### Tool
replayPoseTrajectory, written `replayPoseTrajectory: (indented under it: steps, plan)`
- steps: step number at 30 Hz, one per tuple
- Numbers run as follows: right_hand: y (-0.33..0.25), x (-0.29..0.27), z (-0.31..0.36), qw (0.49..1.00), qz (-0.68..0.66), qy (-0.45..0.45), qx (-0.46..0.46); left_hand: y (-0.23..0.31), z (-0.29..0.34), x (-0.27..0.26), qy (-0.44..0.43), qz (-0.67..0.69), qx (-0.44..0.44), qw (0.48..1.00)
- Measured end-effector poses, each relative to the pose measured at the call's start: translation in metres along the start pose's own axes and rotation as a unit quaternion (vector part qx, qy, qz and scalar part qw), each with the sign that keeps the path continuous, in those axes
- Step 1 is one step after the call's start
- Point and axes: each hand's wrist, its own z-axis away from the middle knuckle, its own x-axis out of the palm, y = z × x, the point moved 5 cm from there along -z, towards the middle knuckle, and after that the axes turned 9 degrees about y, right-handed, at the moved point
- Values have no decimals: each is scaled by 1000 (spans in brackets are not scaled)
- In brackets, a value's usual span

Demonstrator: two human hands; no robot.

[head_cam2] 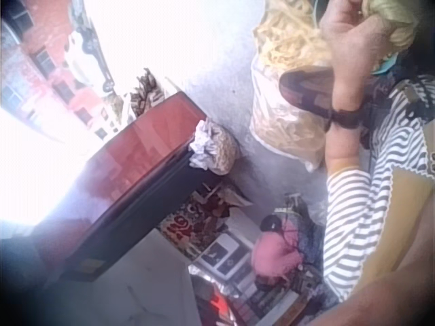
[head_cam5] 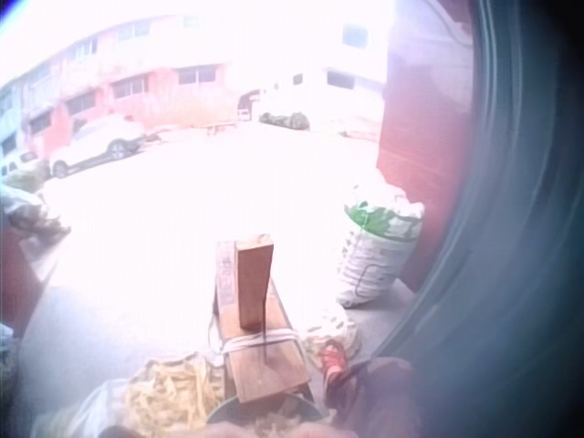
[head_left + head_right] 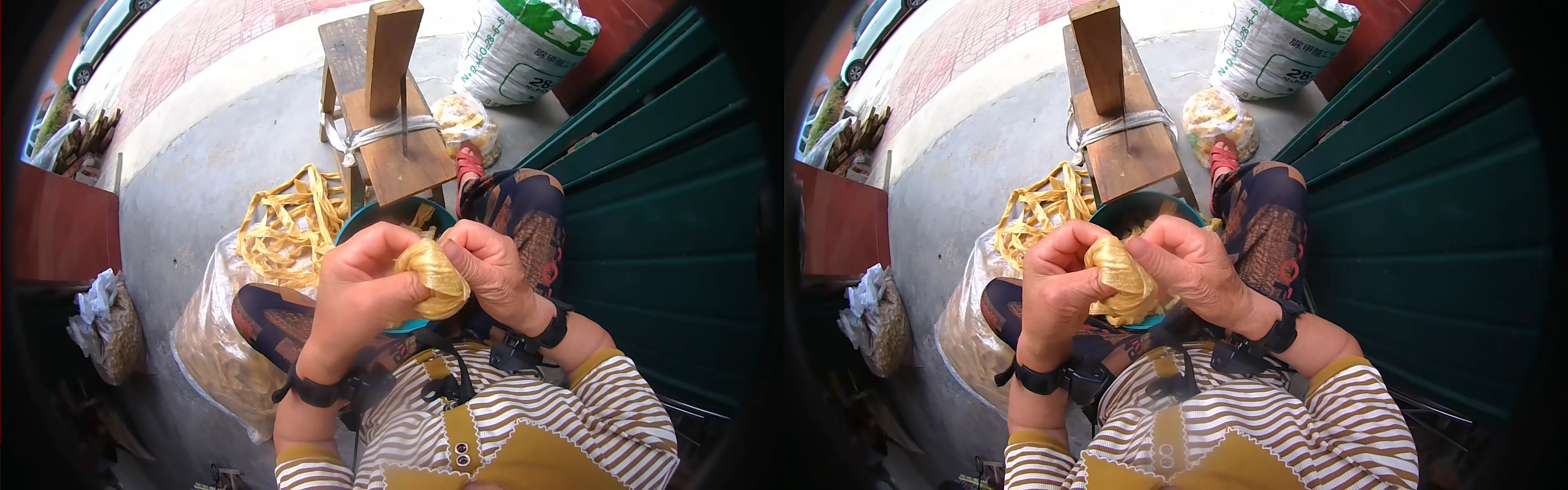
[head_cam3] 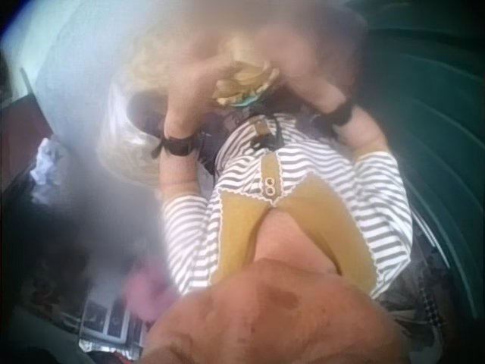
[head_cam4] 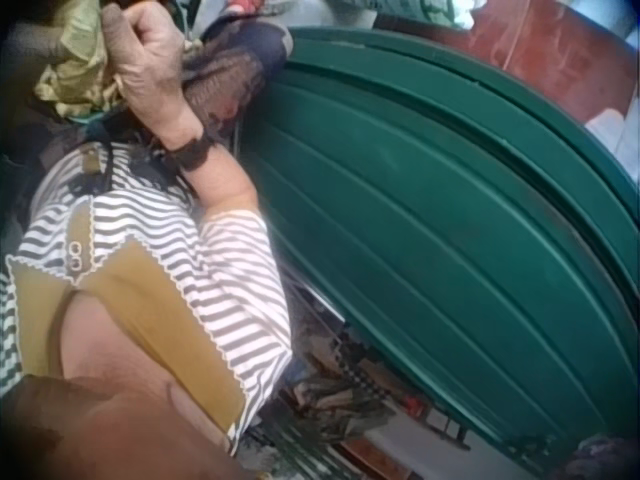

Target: The person knots long strips of dried bean curd by hand and places the finished knots into a blue bowl.

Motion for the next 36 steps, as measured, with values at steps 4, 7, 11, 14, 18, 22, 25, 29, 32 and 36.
replayPoseTrajectory:
  steps: [4, 7, 11, 14, 18, 22, 25, 29, 32, 36]
  plan:
    - [-16, -7, -1, 976, 148, 0, -157, 2, -4, -7, 99, -186, 106, 972]
    - [-13, -3, 3, 967, 203, -5, -153, 0, -1, 4, 57, -324, 203, 922]
    - [-4, -2, 3, 996, -41, -75, -31, -2, 5, 3, 94, 10, 48, 994]
    - [10, 12, 8, 948, -263, -104, 147, -19, -6, -12, 85, 83, -9, 993]
    - [7, 12, 3, 969, -205, -114, 77, -34, 3, -7, -6, 83, -123, 989]
    - [0, 4, -5, 990, -32, -127, 59, -35, 11, 0, -124, 131, -192, 965]
    - [-22, -16, -11, 942, 278, -8, -188, -36, 5, -12, -41, -15, -139, 989]
    - [-25, 1, 0, 916, 358, -61, -173, -31, 5, -2, 5, -127, -43, 991]
    - [-37, -10, 17, 989, 137, -44, -22, -14, 19, -16, 4, -131, 4, 991]
    - [-25, -15, 19, 994, 90, -37, 58, -5, 20, -48, 26, -219, 15, 975]
